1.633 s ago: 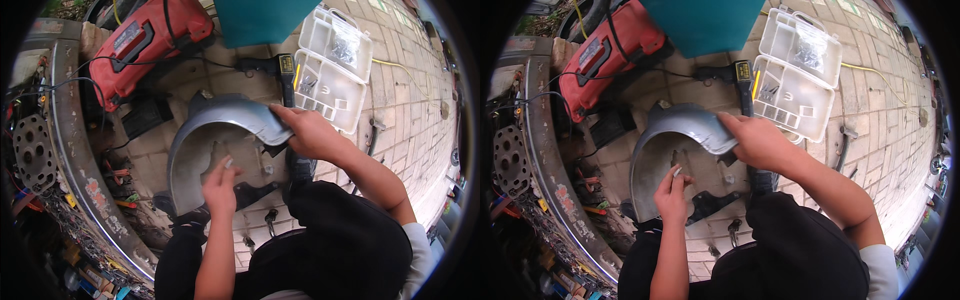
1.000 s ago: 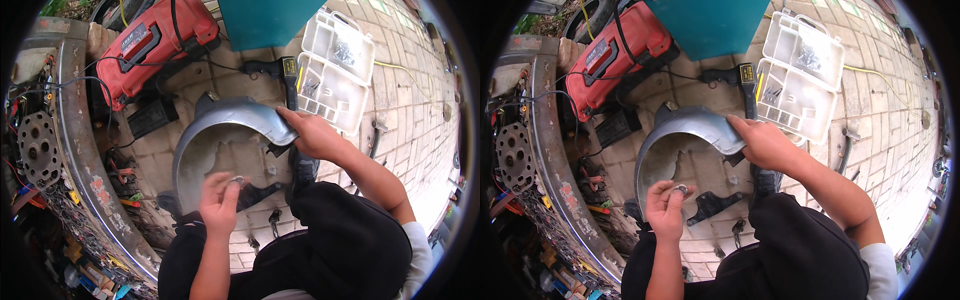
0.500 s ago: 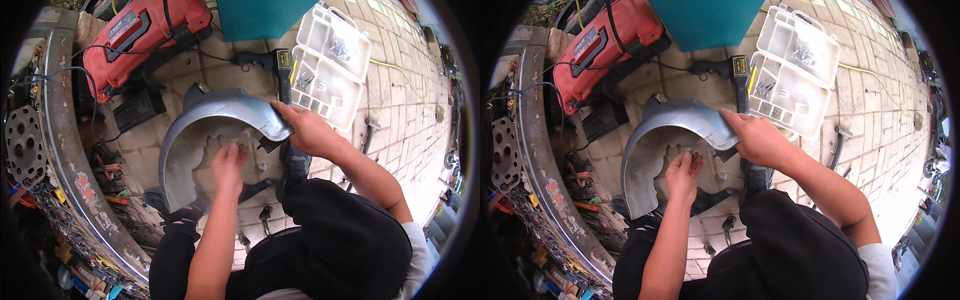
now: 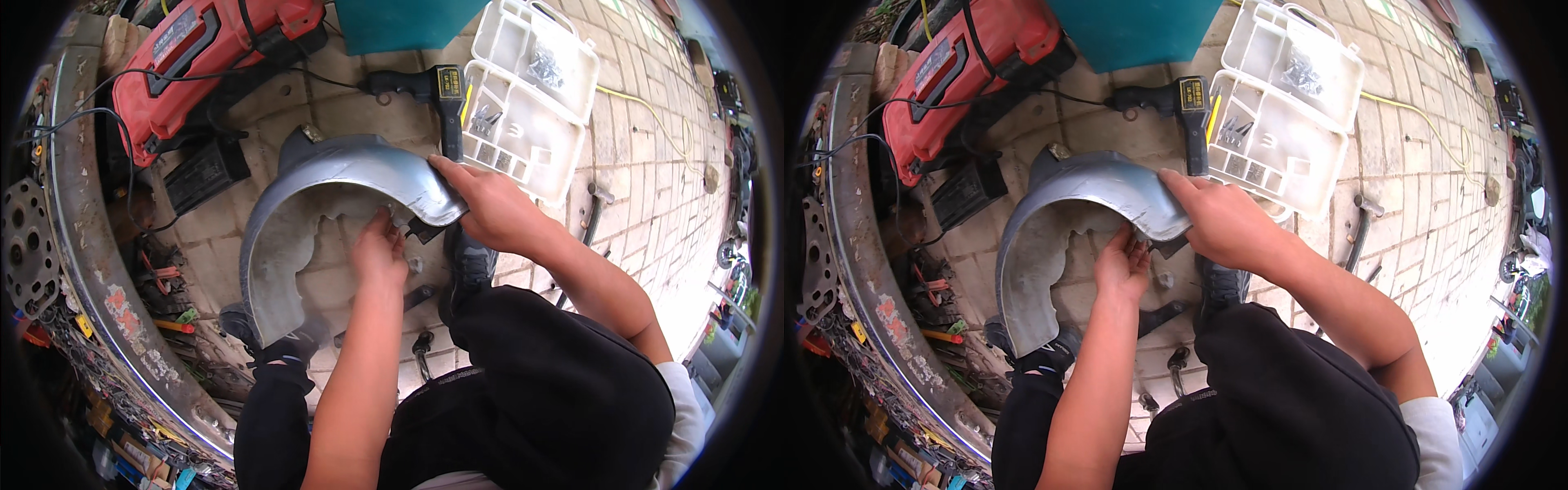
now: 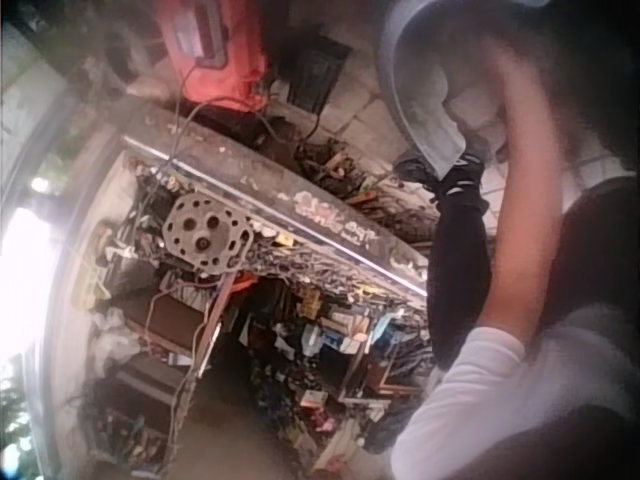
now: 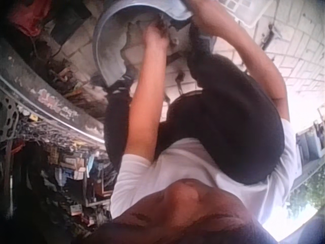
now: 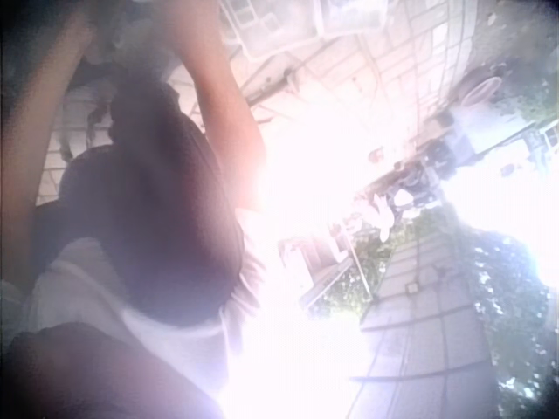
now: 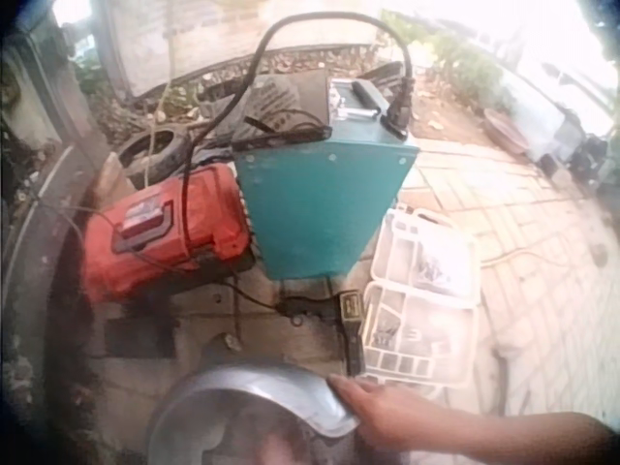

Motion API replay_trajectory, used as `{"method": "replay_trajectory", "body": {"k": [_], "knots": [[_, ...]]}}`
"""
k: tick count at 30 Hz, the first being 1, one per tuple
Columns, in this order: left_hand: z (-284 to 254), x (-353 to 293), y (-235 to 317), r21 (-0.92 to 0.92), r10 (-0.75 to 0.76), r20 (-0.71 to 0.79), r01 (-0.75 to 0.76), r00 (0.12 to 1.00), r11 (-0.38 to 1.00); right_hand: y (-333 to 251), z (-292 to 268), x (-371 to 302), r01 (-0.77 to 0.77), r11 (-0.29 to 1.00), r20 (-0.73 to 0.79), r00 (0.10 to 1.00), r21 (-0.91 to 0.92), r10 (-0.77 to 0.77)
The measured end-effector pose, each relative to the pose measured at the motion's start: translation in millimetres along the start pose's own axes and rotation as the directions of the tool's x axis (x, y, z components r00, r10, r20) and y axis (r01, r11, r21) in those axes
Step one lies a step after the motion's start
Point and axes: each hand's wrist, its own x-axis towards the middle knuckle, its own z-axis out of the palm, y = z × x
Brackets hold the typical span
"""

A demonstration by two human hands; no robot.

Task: The person sits on the floor and uses a heat gun and hammer to reshape a scooter fender. They repeatedly heat and tap the fender, then inspect it before handing it to a customer.

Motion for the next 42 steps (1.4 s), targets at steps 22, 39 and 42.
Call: {"method": "replay_trajectory", "body": {"k": [22,39,42], "knots": [[0,12,7,-0.059,-0.07,0.112,0.077,0.991,0.995,2,3,0,0.004,1.0,-0.006,1.0,-0.023,-0.005],[5,30,-15,-0.066,0.135,0.074,-0.13,0.988,0.989,4,10,-3,0.023,0.998,-0.054,0.998,-0.05,-0.025],[10,24,-7,-0.009,0.207,0.103,-0.207,0.973,0.978,2,12,-6,0.009,0.995,-0.002,1.0,-0.104,-0.009]]}}
